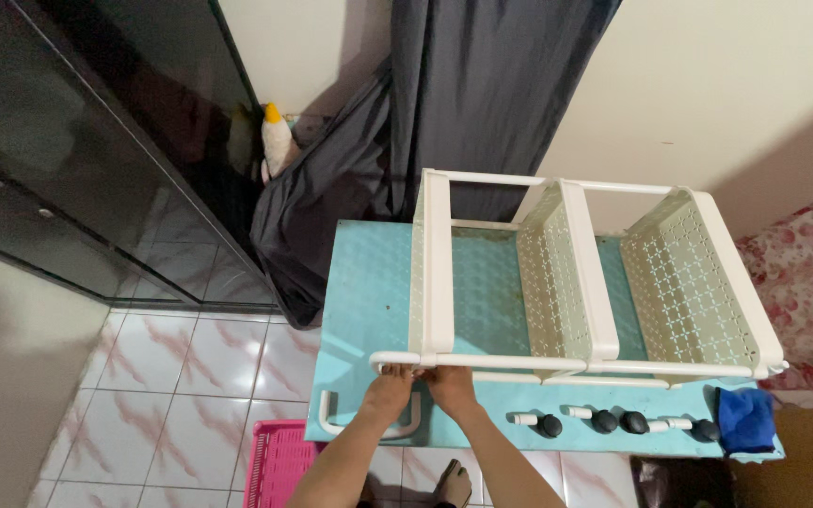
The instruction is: The person assembles a white plastic storage rack by connecting white plastic rods and black connectors to form a frame. They attach perforated plastic trays to the frame and adjust the structure on a light blue table.
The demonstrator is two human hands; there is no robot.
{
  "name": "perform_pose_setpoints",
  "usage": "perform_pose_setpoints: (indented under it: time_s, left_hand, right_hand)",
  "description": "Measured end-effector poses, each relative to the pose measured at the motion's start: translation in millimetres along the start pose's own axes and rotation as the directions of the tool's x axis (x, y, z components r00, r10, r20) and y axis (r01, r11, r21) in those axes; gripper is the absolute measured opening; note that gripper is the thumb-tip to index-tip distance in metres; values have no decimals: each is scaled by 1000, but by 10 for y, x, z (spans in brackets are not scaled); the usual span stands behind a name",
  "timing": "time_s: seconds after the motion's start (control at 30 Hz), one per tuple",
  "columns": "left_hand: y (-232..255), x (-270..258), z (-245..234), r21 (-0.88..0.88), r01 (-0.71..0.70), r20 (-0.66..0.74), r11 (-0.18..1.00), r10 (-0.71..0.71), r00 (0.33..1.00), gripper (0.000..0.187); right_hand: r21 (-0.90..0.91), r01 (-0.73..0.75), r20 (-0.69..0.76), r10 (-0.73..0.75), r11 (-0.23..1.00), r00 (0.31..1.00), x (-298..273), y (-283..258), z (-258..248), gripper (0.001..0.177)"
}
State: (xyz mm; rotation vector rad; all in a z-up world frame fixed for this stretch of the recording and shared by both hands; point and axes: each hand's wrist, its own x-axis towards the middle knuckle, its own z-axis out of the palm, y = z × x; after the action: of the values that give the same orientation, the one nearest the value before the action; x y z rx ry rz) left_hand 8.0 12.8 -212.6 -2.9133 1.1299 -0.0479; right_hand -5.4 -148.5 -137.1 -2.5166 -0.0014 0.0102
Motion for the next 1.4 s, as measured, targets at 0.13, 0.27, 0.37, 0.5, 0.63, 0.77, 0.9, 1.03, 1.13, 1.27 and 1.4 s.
perform_pose_setpoints:
  time_s: [0.13,0.27,0.37,0.5,0.63,0.77,0.9,1.03,1.13,1.27,1.4]
  left_hand:
    - [21,5,-20,-203,156,-22,967,-163,986,47]
    - [47,-36,-32,-162,160,-87,974,-175,981,43]
    - [53,-32,-49,-148,162,-120,976,-180,976,40]
    - [64,-31,-47,-132,164,-92,978,-177,980,33]
    - [80,-17,-51,-144,208,-16,967,-213,977,32]
    - [88,-4,-32,-93,220,-91,971,-228,969,37]
    - [89,-27,-6,-108,237,-25,965,-241,970,34]
    - [94,-34,-3,-43,209,82,977,-205,975,32]
    - [107,-2,-28,-56,234,38,971,-232,972,37]
    - [103,-12,-68,-73,230,8,970,-230,973,39]
    - [97,-4,-75,-62,226,-39,972,-228,973,38]
  right_hand:
    - [-63,97,-64,-101,993,993,-20,76,85,19]
    - [-136,65,-43,-71,989,997,-40,121,165,18]
    - [-165,97,-67,-109,982,992,-44,178,221,17]
    - [-178,116,-84,-133,977,988,-59,208,261,15]
    - [-205,93,-82,-112,974,990,-54,208,265,15]
    - [-206,105,-42,-116,973,992,-52,169,228,12]
    - [-171,66,-14,-70,983,997,-66,135,193,12]
    - [-183,17,25,-13,983,1000,-57,118,190,12]
    - [-193,28,10,-26,981,1000,-59,164,229,11]
    - [-207,59,-17,-64,977,998,-67,222,295,14]
    - [-211,79,-25,-86,974,996,-66,215,280,12]
